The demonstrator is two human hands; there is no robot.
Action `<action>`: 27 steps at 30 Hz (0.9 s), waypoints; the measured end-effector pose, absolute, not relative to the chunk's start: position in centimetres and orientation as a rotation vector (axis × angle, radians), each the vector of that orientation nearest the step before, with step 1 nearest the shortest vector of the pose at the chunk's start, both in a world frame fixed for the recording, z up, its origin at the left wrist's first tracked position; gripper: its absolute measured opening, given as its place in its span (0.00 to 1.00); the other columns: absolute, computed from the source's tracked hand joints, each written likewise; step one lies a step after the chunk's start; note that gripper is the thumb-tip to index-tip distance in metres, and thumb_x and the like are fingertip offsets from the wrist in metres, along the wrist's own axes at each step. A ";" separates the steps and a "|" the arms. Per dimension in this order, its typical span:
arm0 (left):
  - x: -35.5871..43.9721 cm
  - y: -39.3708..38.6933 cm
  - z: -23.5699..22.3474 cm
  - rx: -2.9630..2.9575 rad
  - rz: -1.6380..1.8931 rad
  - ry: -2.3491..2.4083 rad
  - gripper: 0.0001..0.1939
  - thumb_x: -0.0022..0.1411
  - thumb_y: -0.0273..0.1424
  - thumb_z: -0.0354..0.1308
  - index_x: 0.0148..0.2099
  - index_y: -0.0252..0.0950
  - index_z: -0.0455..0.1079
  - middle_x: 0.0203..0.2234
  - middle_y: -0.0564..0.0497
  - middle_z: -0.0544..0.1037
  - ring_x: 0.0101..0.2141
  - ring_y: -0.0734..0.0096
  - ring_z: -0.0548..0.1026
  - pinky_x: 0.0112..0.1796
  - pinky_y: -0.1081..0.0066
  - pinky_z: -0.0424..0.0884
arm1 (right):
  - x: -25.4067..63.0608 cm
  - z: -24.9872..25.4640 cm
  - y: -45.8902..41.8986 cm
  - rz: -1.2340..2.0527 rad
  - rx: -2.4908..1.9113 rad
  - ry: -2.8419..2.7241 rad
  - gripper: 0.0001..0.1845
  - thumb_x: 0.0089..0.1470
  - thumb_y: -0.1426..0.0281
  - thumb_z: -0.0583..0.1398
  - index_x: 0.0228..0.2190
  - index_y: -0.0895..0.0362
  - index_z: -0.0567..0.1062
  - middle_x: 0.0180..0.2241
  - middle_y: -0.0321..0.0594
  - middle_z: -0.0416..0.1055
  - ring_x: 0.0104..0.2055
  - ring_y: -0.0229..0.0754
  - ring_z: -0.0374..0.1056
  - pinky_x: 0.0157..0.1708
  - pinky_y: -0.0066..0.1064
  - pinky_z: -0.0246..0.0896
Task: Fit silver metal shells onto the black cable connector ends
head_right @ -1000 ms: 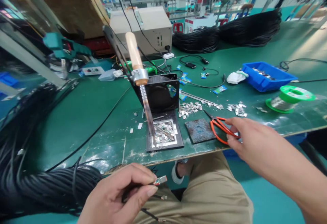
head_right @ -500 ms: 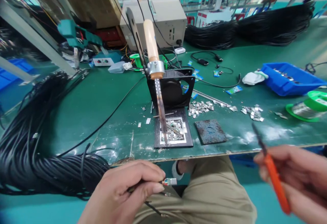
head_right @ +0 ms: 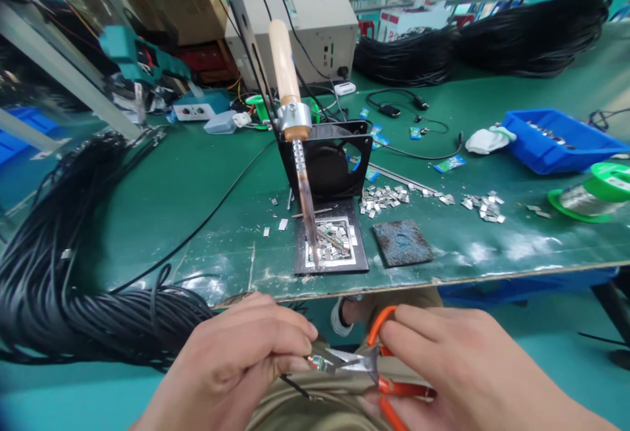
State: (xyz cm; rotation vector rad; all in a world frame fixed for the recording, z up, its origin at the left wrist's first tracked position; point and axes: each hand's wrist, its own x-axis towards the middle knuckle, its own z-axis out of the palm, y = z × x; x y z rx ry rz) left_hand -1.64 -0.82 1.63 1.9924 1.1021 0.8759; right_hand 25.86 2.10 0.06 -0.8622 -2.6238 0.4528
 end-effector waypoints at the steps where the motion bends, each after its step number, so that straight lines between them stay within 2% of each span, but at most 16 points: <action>1: -1.6 -0.9 1.6 1.997 0.877 1.109 0.13 0.65 0.16 0.59 0.38 0.39 0.78 0.37 0.59 0.87 0.35 0.76 0.82 0.39 0.72 0.70 | 25.7 0.2 2.2 0.418 -0.860 -2.659 0.09 0.59 0.74 0.60 0.28 0.51 0.70 0.24 0.32 0.76 0.19 0.37 0.71 0.16 0.29 0.62; 6: -1.6 -1.2 1.4 1.999 0.848 1.126 0.12 0.66 0.17 0.60 0.37 0.39 0.77 0.36 0.60 0.86 0.35 0.76 0.81 0.41 0.71 0.69 | 24.7 0.8 2.2 0.305 -0.798 -2.665 0.11 0.60 0.77 0.56 0.29 0.50 0.69 0.23 0.30 0.74 0.19 0.38 0.71 0.17 0.31 0.63; 20: -1.5 -1.3 1.6 2.053 0.831 1.134 0.12 0.67 0.16 0.60 0.39 0.38 0.77 0.38 0.59 0.86 0.35 0.74 0.80 0.40 0.69 0.68 | 25.5 0.3 2.5 0.262 -0.772 -2.809 0.11 0.57 0.74 0.64 0.29 0.50 0.67 0.24 0.29 0.72 0.20 0.39 0.69 0.18 0.35 0.56; 27: -1.5 -1.2 1.3 2.086 0.831 1.137 0.11 0.67 0.18 0.59 0.39 0.39 0.77 0.38 0.58 0.86 0.35 0.72 0.80 0.39 0.68 0.68 | 25.2 0.5 2.9 0.197 -0.734 -2.798 0.12 0.64 0.75 0.57 0.28 0.51 0.67 0.23 0.29 0.72 0.19 0.37 0.68 0.17 0.35 0.55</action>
